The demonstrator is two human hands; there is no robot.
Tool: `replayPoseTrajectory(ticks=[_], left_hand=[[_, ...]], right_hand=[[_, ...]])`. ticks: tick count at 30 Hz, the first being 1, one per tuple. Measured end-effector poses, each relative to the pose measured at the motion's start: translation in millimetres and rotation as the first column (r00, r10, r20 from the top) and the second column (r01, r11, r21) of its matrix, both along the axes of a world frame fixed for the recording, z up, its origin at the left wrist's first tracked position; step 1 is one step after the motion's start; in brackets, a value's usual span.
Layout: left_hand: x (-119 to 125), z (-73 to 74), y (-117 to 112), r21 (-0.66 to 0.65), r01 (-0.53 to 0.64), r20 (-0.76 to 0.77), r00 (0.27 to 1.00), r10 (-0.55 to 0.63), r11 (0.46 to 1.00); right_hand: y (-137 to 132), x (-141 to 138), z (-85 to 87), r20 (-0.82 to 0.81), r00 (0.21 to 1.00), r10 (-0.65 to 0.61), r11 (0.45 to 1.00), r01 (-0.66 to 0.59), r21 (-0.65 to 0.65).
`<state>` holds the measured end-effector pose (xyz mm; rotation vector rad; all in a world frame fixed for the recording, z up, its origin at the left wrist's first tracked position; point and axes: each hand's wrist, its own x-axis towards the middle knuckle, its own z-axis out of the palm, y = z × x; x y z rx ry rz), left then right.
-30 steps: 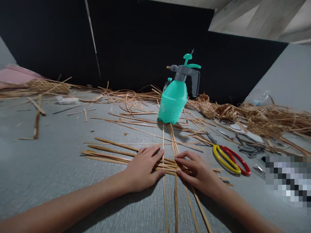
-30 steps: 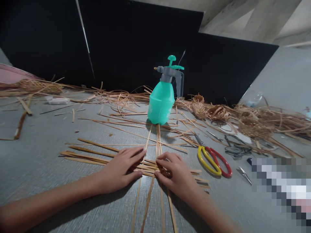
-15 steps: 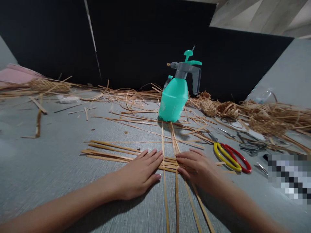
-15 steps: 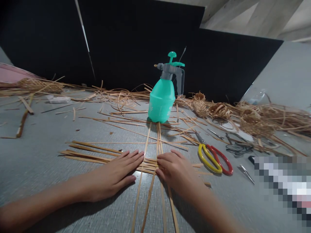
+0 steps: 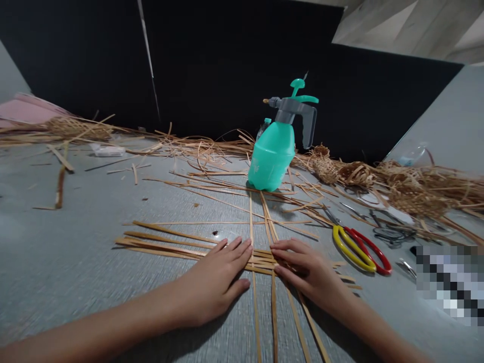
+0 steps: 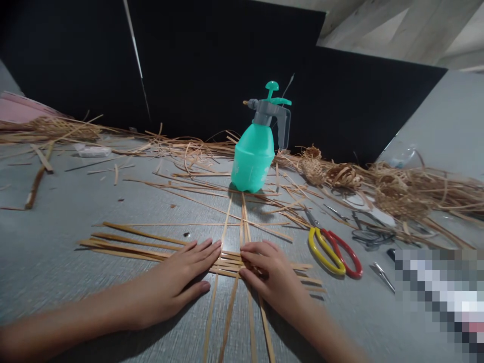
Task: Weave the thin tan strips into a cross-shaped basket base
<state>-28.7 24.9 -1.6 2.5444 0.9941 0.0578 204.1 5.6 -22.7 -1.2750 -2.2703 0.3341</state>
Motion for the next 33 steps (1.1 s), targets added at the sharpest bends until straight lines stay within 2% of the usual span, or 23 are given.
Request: replayPoseTrajectory(ticks=[2,5,8,11,15,17,19,30,33], left_hand=[[-1,-0.3,-1,0.01,0.011,-0.001,1.0,-0.011,1.0],[-3,0.2,-1,0.034,0.044,-0.013,0.999,-0.044,0.998],[-3,1.7,0,0.047,0.06,-0.041,0.998,-0.058,0.997],[-3,3.2,0,0.055,0.074,-0.039,0.997,-0.072,0.996],[-2,2.9,-1,0.053,0.085,-0.03,0.996,-0.083,0.995],[-2,1.9,-1,0.048,0.079,-0.027,0.997,-0.078,0.996],[-3,1.0,-1,0.043,0.076,-0.029,0.997,-0.074,0.996],[-4,-9.5,2,0.093,0.096,0.028,0.995,-0.099,0.991],[-3,-8.4,2,0.072,0.087,0.014,0.996,-0.088,0.994]], right_hand=[[2,2,3.3,0.018,0.999,0.044,0.999,-0.044,0.008],[11,6,12.6,0.173,0.966,0.19,0.977,-0.203,0.06],[21,6,23.8,0.41,0.861,0.301,0.918,-0.378,0.119],[27,3,31.3,0.57,0.756,0.322,0.858,-0.487,0.162],[30,3,32.6,0.639,0.68,0.36,0.762,-0.61,0.219],[32,4,31.4,0.637,0.664,0.393,0.701,-0.664,0.26],[34,3,30.1,0.631,0.66,0.408,0.667,-0.687,0.289],[41,-12,31.1,0.638,0.637,0.433,0.673,-0.699,0.241],[42,-15,31.8,0.65,0.629,0.427,0.688,-0.692,0.219]])
